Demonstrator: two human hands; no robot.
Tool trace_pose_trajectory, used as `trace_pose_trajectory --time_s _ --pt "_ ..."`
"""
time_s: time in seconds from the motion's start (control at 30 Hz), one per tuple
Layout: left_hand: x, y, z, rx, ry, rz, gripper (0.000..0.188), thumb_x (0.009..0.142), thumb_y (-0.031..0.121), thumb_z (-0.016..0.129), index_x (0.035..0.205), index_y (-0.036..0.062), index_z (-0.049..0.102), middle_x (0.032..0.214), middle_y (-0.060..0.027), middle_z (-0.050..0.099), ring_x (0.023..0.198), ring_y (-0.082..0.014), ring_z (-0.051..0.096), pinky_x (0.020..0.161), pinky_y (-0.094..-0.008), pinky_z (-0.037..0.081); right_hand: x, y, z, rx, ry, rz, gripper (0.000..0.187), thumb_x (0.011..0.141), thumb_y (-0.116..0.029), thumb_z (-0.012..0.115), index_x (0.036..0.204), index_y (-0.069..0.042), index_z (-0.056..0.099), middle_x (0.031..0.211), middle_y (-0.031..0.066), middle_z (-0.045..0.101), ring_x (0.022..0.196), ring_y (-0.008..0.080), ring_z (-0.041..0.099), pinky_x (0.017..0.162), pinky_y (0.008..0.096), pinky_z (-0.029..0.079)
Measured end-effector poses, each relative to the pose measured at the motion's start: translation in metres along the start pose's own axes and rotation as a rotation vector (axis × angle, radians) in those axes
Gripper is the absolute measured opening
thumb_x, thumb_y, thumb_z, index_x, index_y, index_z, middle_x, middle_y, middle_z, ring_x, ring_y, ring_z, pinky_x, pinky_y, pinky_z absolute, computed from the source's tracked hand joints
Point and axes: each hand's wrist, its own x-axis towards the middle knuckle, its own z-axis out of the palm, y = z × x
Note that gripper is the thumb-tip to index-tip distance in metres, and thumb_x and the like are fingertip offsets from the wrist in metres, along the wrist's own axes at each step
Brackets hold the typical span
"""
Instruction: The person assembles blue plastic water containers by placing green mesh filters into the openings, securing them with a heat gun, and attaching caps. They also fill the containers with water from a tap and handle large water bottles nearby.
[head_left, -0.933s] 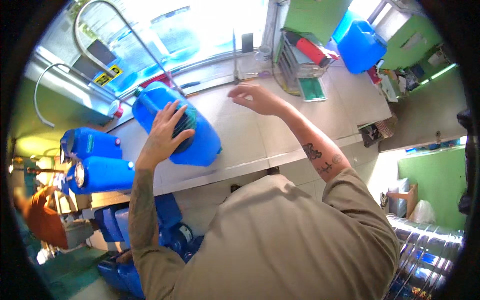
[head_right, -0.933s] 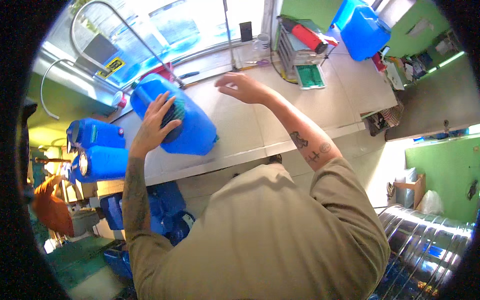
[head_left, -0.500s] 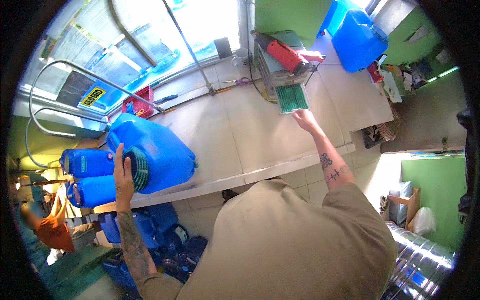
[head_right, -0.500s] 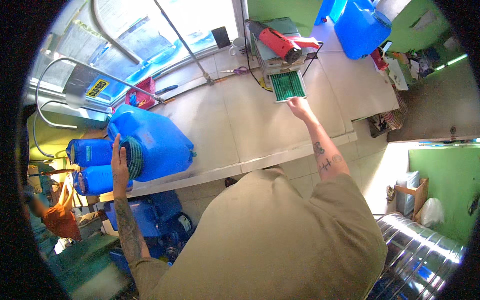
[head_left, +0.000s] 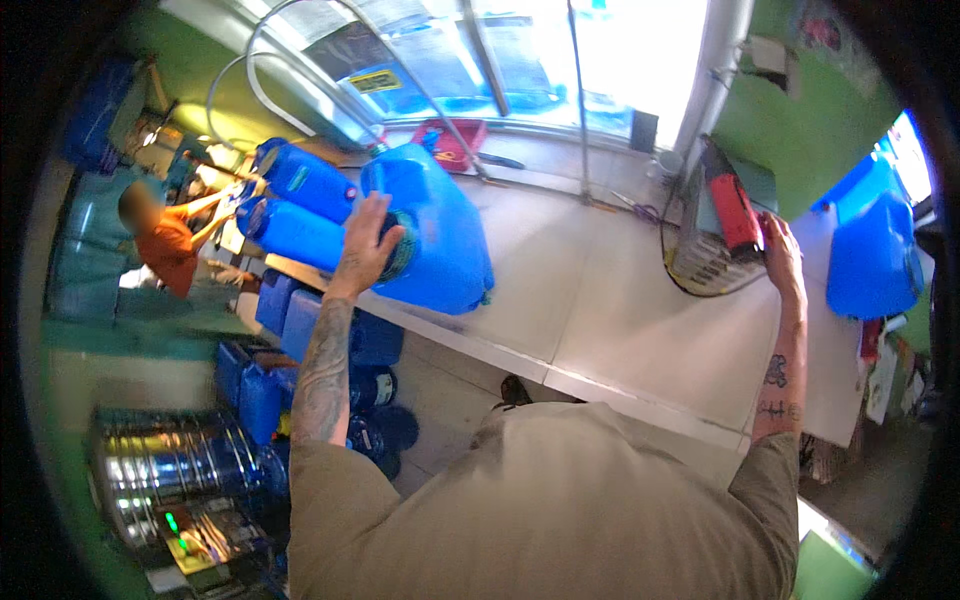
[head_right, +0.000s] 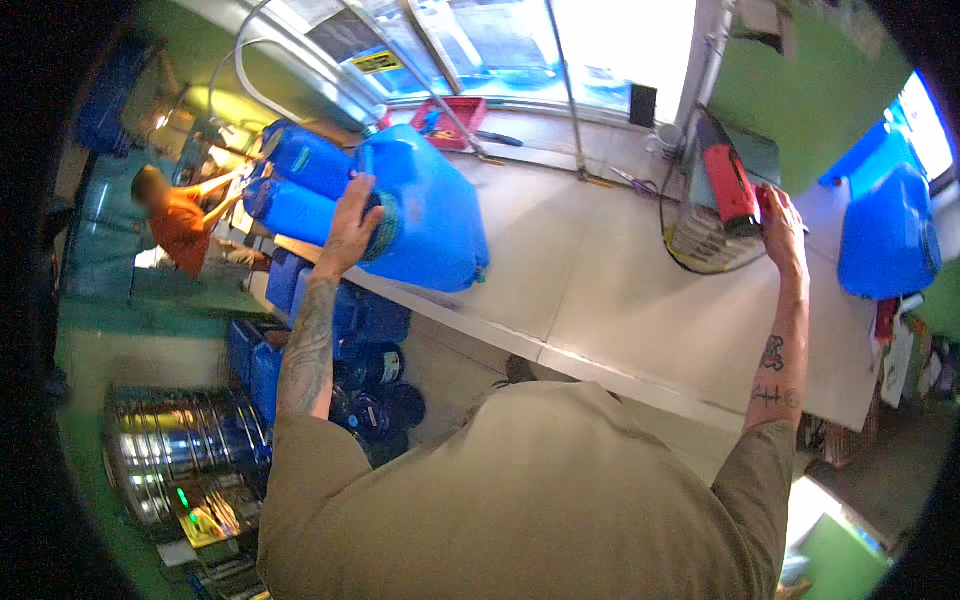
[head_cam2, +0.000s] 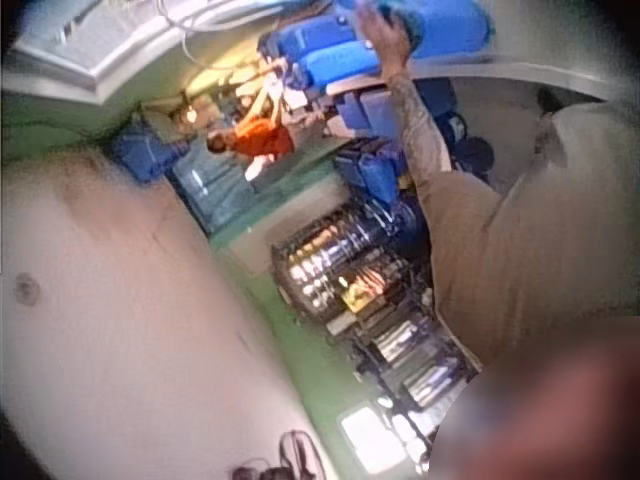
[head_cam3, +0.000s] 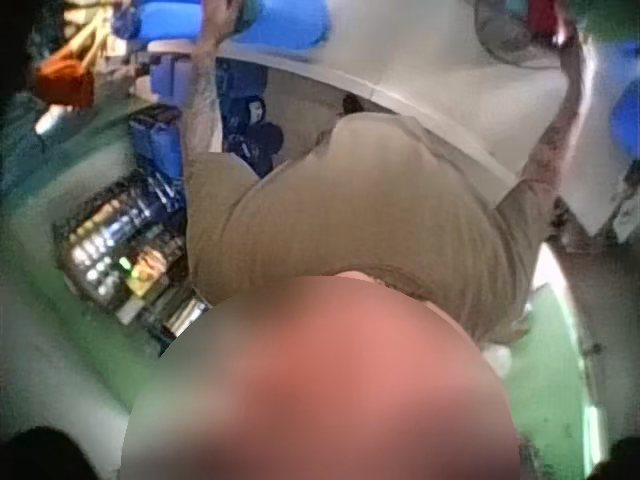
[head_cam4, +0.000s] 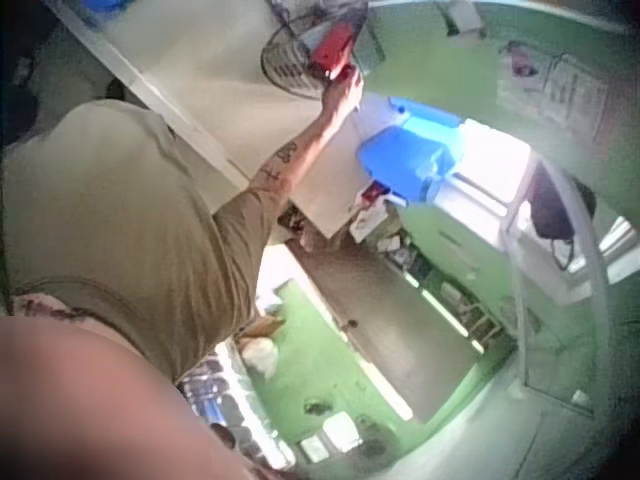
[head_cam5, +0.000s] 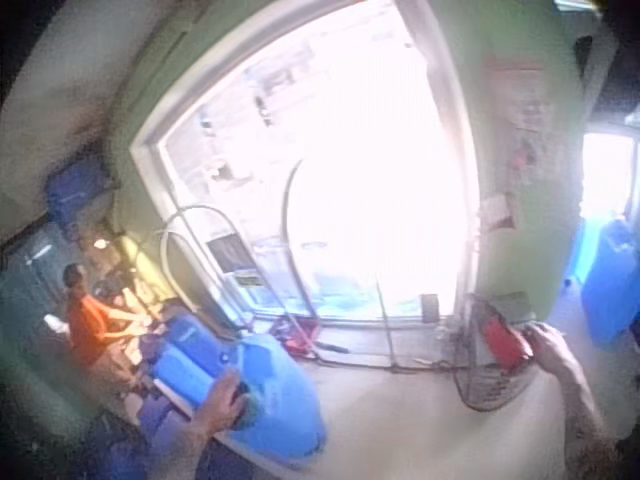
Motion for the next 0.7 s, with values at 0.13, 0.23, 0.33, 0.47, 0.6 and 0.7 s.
trace_pose_trajectory --time_s 0.13,0.23,0.33,0.47,0.6,0.7 --pt "-0.011 -0.009 -0.008 -0.081 -0.010 -0.127 0.069 0.104 0.050 0.047 0.156 0.0064 0.034 0.161 -0.0190 0.031 0.151 -0.0338 0.025 0.123 -0.0439 0.020 0.016 -0.011 -0.004 -0.031 -0.142 -0.111 0.037 0.097 -0.009 0.054 0.133 -0.009 0.056 0.126 0.0178 0.062 0.114 0.0384 0.061 0.095 0.0464 0.050" --pt "-0.035 -0.030 -0.013 -0.517 0.223 -0.230 0.068 0.106 0.043 0.049 0.158 0.0045 0.026 0.165 -0.0150 0.024 0.152 -0.0298 0.024 0.124 -0.0447 0.017 -0.010 -0.029 0.000 0.063 -0.118 -0.033 0.041 0.096 -0.017 0.060 0.136 -0.010 0.054 0.126 0.0189 0.061 0.115 0.0399 0.059 0.095 0.0473 0.050" --pt "-0.070 -0.044 0.001 -1.078 0.348 -0.499 0.075 0.105 0.046 0.048 0.161 0.0063 0.017 0.166 -0.0112 0.021 0.151 -0.0302 0.027 0.122 -0.0436 0.021 -0.063 -0.071 0.028 0.155 0.000 0.176 0.052 0.093 -0.022 0.067 0.140 -0.010 0.051 0.133 0.0169 0.058 0.121 0.0333 0.057 0.099 0.0441 0.049" --pt "-0.098 -0.042 0.039 -0.993 0.242 -0.255 0.114 0.082 0.028 0.084 0.161 0.0032 0.006 0.166 -0.0158 0.018 0.152 -0.0298 0.024 0.123 -0.0416 0.021 -0.119 -0.169 0.039 0.921 -0.015 0.333 0.057 0.090 -0.031 0.074 0.139 -0.011 0.053 0.121 0.0093 0.064 0.106 0.0205 0.061 0.087 0.0376 0.053" --pt "-0.094 -0.031 0.051 -1.066 0.233 -0.268 0.120 0.075 0.018 0.089 0.160 0.0024 0.007 0.161 -0.0175 0.030 0.147 -0.0286 0.033 0.121 -0.0404 0.026 -0.150 -0.288 -0.007 0.785 -0.458 0.513 0.039 0.092 -0.035 0.074 0.120 -0.009 0.068 0.095 0.0038 0.072 0.075 0.0144 0.065 0.062 0.0340 0.053" --pt "-0.088 -0.023 0.045 -1.100 0.217 -0.297 0.115 0.075 0.019 0.089 0.160 0.0029 0.014 0.155 -0.0175 0.040 0.142 -0.0281 0.040 0.119 -0.0398 0.031 -0.156 -0.368 -0.014 1.048 -0.242 0.331 0.032 0.091 -0.032 0.075 0.111 -0.007 0.071 0.099 0.0045 0.074 0.080 0.0152 0.068 0.068 0.0328 0.054"
